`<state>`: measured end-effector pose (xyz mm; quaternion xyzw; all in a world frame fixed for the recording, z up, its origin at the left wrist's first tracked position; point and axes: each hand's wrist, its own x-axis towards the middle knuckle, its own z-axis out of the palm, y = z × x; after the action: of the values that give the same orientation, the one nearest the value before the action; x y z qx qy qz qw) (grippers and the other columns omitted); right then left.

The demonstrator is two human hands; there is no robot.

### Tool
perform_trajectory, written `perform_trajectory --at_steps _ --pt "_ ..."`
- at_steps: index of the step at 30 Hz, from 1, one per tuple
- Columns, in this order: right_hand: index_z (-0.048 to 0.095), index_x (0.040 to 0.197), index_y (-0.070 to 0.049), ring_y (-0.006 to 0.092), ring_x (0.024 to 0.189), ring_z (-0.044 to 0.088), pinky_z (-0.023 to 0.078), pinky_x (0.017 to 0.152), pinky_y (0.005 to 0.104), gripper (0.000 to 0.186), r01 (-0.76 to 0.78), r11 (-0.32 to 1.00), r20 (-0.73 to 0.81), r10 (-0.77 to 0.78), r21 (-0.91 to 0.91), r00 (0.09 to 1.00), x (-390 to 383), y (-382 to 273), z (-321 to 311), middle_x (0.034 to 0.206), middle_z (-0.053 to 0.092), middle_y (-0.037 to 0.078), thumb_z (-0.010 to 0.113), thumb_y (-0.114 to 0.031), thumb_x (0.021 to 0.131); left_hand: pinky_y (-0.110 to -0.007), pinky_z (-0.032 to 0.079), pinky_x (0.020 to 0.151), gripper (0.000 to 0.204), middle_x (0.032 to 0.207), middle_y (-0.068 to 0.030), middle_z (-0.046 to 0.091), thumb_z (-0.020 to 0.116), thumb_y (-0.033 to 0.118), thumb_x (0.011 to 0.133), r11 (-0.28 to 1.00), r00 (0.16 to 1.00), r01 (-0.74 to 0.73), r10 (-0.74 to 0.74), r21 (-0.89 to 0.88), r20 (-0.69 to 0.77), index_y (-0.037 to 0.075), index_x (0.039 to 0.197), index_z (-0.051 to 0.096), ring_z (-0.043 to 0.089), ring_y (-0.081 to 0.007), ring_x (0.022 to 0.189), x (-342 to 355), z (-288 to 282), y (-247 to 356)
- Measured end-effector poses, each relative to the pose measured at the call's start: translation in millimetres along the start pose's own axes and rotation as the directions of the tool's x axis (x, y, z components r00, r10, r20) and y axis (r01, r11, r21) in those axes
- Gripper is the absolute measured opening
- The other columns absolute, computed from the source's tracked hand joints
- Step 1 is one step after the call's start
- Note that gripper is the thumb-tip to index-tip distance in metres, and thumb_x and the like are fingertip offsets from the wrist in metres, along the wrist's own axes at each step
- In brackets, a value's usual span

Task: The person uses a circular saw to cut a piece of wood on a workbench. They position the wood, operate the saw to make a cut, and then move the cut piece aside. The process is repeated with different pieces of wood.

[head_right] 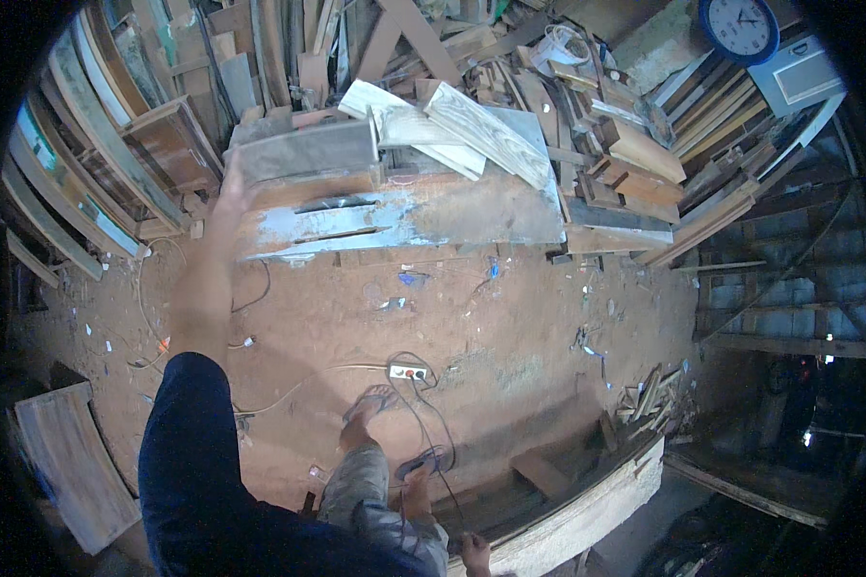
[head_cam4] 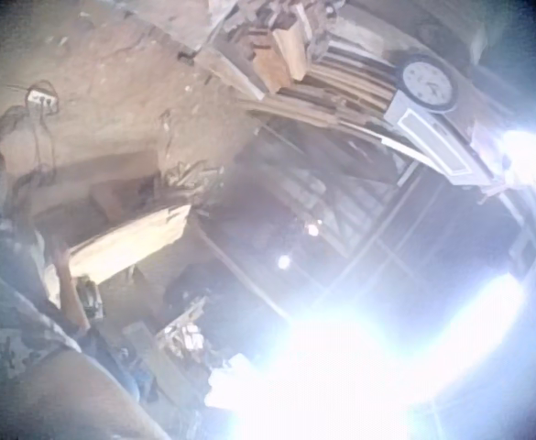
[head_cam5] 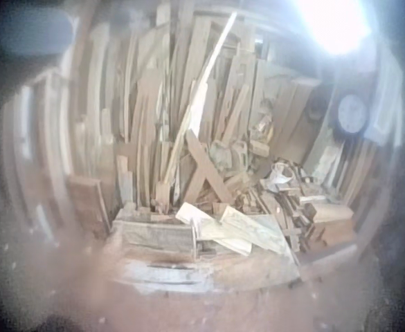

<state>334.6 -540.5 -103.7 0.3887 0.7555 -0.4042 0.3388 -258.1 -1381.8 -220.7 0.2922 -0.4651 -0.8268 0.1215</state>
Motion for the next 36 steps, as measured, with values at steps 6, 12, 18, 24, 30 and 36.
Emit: perform_trajectory --at_steps 6,12,18,24,30,36 --pt "0.065 0.107 0.004 0.0155 0.07 0.065 0.053 0.061 0.0315 0.033 -0.014 0.995 -0.068 0.021 0.097 0.997 -15.2 4.7 2.5 0.082 0.068 0.008 0.064 -0.027 0.097 -0.053 0.035 0.114 0.113 0.163 -0.0252 0.005 0.061 0.072 0.084 0.975 0.971 0.224 -0.223 -0.001 0.087 0.013 0.16 0.002 0.024 -0.0447 0.146 -27.2 128.9 -36.9" --pt "0.064 0.104 0.002 0.014 0.068 0.062 0.054 0.062 0.0313 0.031 0.054 0.956 -0.112 -0.022 0.288 0.993 -19.7 -25.9 14.9 0.078 0.064 0.005 0.063 -0.028 0.098 -0.05 0.036 0.114 0.109 0.163 -0.0253 0.001 0.057 0.072 0.087 0.953 0.957 0.258 -0.275 0.161 0.094 0.01 0.16 0.005 0.029 -0.0443 0.144 -55.4 152.8 -52.1" --pt "0.063 0.102 0.0 0.0197 0.068 0.065 0.055 0.061 0.0345 0.043 -0.158 0.876 0.037 0.158 0.455 0.987 13.4 -25.6 29.1 0.081 0.065 0.008 0.058 -0.043 0.099 -0.045 0.044 0.102 0.084 0.139 -0.0191 0.048 0.049 0.066 0.095 0.886 0.916 0.395 -0.399 0.241 -0.035 0.004 0.148 0.033 0.054 -0.0306 0.124 -164.9 144.4 -139.9" --pt "0.029 0.153 -0.004 0.0342 0.131 0.044 0.031 0.114 0.0512 0.082 -0.256 0.36 0.265 0.024 0.897 0.964 77.9 -187.2 61.8 0.151 0.04 0.019 0.032 -0.065 0.099 -0.042 0.042 0.104 0.041 0.116 -0.0153 0.062 0.046 0.041 0.102 0.782 0.635 -0.452 -0.057 0.43 0.771 0.008 0.121 0.062 0.056 -0.0291 0.117 -511.4 309.7 -197.8" --pt "0.04 0.148 -0.007 0.0281 0.121 0.055 0.043 0.105 0.0424 0.058 0.556 0.438 -0.295 -0.531 0.707 0.794 -55.4 -407.2 47.2 0.145 0.049 0.016 0.053 -0.036 0.1 -0.045 0.044 0.103 0.039 0.118 -0.018 0.061 0.047 0.037 0.101 0.276 0.405 -0.865 -0.109 0.419 0.908 0.007 0.118 0.066 0.055 -0.0339 0.119 -509.1 348.1 -187.1" --pt "0.062 0.124 -0.002 0.0385 0.122 0.056 0.043 0.107 0.0495 0.059 0.77 -0.533 -0.024 -0.827 0.351 -0.561 -275.6 -473.8 46.2 0.129 0.059 0.02 0.074 -0.044 0.085 -0.049 0.044 0.106 0.051 0.14 -0.0221 0.052 0.049 0.044 0.098 -0.267 0.438 -0.896 -0.663 0.356 0.607 0.004 0.127 0.062 0.048 -0.0374 0.133 -452.2 370.6 -171.7"
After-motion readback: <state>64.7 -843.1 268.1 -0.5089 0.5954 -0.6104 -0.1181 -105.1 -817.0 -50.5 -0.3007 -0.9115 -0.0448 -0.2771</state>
